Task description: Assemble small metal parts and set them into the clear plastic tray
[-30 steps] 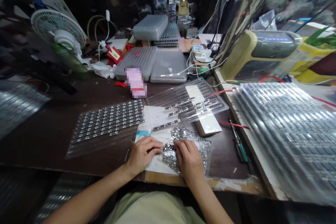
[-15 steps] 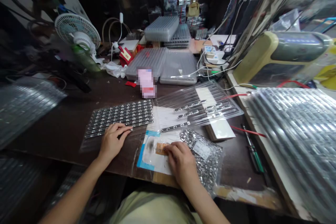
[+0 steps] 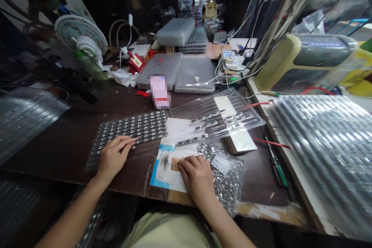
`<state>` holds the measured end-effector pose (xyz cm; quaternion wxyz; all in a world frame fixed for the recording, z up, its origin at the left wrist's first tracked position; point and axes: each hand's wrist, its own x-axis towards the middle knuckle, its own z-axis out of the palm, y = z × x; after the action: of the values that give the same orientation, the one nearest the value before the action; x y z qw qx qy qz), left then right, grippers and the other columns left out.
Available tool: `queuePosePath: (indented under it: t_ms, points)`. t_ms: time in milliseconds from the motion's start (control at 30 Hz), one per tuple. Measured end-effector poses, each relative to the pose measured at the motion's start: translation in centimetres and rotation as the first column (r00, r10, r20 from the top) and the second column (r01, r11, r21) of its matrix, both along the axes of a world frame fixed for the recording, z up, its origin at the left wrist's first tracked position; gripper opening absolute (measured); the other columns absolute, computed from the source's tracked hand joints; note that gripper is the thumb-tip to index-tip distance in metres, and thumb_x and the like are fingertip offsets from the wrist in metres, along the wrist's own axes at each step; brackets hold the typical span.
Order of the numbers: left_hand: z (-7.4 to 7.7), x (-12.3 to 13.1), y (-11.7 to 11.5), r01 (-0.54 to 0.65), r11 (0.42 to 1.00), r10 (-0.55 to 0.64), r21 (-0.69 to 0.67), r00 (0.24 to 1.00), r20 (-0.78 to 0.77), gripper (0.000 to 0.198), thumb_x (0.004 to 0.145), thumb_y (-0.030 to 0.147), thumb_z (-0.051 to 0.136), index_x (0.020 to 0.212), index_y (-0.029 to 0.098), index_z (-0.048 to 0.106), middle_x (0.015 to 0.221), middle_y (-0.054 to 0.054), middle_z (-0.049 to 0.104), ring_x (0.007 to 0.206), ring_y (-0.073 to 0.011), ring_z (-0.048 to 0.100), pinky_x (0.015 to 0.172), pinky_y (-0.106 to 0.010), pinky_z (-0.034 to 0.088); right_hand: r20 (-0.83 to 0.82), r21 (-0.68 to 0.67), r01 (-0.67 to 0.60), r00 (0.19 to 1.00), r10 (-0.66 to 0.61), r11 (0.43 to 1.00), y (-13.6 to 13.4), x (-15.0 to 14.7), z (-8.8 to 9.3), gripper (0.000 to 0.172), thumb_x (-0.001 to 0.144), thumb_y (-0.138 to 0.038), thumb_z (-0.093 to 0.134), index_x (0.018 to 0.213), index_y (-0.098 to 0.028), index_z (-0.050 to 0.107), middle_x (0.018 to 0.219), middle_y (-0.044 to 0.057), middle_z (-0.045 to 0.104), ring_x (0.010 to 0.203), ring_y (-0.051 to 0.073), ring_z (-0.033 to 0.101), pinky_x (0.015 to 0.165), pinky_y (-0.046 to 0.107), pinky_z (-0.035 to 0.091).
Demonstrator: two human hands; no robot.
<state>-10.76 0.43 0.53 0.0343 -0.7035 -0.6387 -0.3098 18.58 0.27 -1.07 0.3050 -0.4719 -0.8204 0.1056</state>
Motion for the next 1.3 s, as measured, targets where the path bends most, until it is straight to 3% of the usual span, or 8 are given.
queuePosePath:
  t_ms: [133,300,400,500,600,700,1000,1300]
  points:
    - [0.7,7.0,2.6,0.218,0.969,-0.210,-0.118,0.975,0.078,0.014,0.088,0.026,0.057,0.092,0.024,0.070,0.092,-0.001,0.071,0.086,-0.0176,0.063,0.080,-0.032,0.043,0.051,0.004,0.017,0.999,-0.017,1.000,-0.2,-0.4,0.1,0.013,0.088,-0.026,0.058,0.090,-0.028,0.070,0.084,0.002,0.065,0.078,0.017,0.053,0.067,0.031,0.036]
    - [0.6,12.7,4.6,0.281,0.940,-0.274,-0.192,0.960,0.066,0.009,0.080,0.027,0.066,0.088,0.022,0.068,0.089,-0.003,0.071,0.083,-0.0199,0.062,0.079,-0.036,0.042,0.158,0.042,0.042,0.986,-0.048,0.998,-0.1,1.5,0.4,0.025,0.088,-0.021,0.055,0.111,-0.027,0.065,0.100,0.005,0.065,0.088,0.019,0.054,0.072,0.033,0.040]
    - [0.6,12.8,4.9,0.292,0.929,-0.265,-0.228,0.954,0.142,0.003,0.081,0.021,0.063,0.080,0.021,0.066,0.082,-0.002,0.071,0.082,-0.0195,0.063,0.079,-0.035,0.043,0.281,0.092,0.000,0.959,-0.026,0.996,-0.1,4.2,0.5,0.040,0.085,-0.009,0.051,0.122,-0.023,0.058,0.119,0.006,0.062,0.106,0.024,0.050,0.083,0.037,0.039]
    - [0.8,11.5,4.4,0.293,0.921,-0.181,-0.257,0.905,0.385,0.009,0.084,0.023,0.058,0.084,0.020,0.066,0.083,-0.003,0.070,0.079,-0.0180,0.064,0.075,-0.032,0.047,0.374,0.113,-0.075,0.927,0.027,0.991,-0.6,6.1,0.5,0.044,0.082,-0.004,0.050,0.122,-0.021,0.057,0.123,0.005,0.060,0.112,0.027,0.047,0.086,0.039,0.039]
    - [0.8,9.9,3.3,0.396,0.865,-0.074,-0.309,0.708,0.702,0.025,0.087,0.032,0.053,0.105,0.018,0.063,0.084,-0.004,0.068,0.071,-0.0147,0.064,0.063,-0.026,0.050,0.373,0.130,-0.092,0.927,0.037,0.987,-1.1,6.5,0.4,0.035,0.085,-0.007,0.049,0.117,-0.018,0.059,0.113,0.006,0.065,0.102,0.024,0.052,0.082,0.037,0.041]
    - [0.4,9.1,1.9,0.503,0.786,0.009,-0.360,0.573,0.820,0.034,0.088,0.038,0.051,0.112,0.016,0.062,0.073,-0.003,0.065,0.059,-0.0117,0.060,0.055,-0.022,0.050,0.322,0.123,-0.061,0.947,0.018,0.991,-1.0,6.1,0.3,0.024,0.090,-0.011,0.048,0.106,-0.020,0.063,0.101,0.006,0.067,0.089,0.020,0.054,0.075,0.033,0.043]
    - [-1.1,11.9,-0.6,0.373,0.889,-0.162,-0.265,0.799,0.579,0.011,0.080,0.020,0.063,0.088,0.019,0.072,0.087,-0.006,0.069,0.078,-0.0173,0.064,0.066,-0.026,0.052,0.081,0.121,0.050,0.995,-0.061,0.991,0.4,4.9,0.1,0.019,0.093,-0.021,0.047,0.093,-0.022,0.066,0.098,0.006,0.066,0.087,0.019,0.056,0.075,0.033,0.045]
    - [-1.8,12.7,-0.9,0.419,0.887,-0.310,-0.195,0.853,0.420,0.016,0.084,0.021,0.061,0.096,0.023,0.072,0.087,-0.004,0.066,0.080,-0.0155,0.063,0.074,-0.026,0.052,-0.168,-0.009,0.094,0.981,-0.095,0.995,-0.1,4.9,0.3,0.012,0.091,-0.022,0.051,0.090,-0.022,0.063,0.085,0.004,0.065,0.082,0.017,0.059,0.072,0.031,0.049]
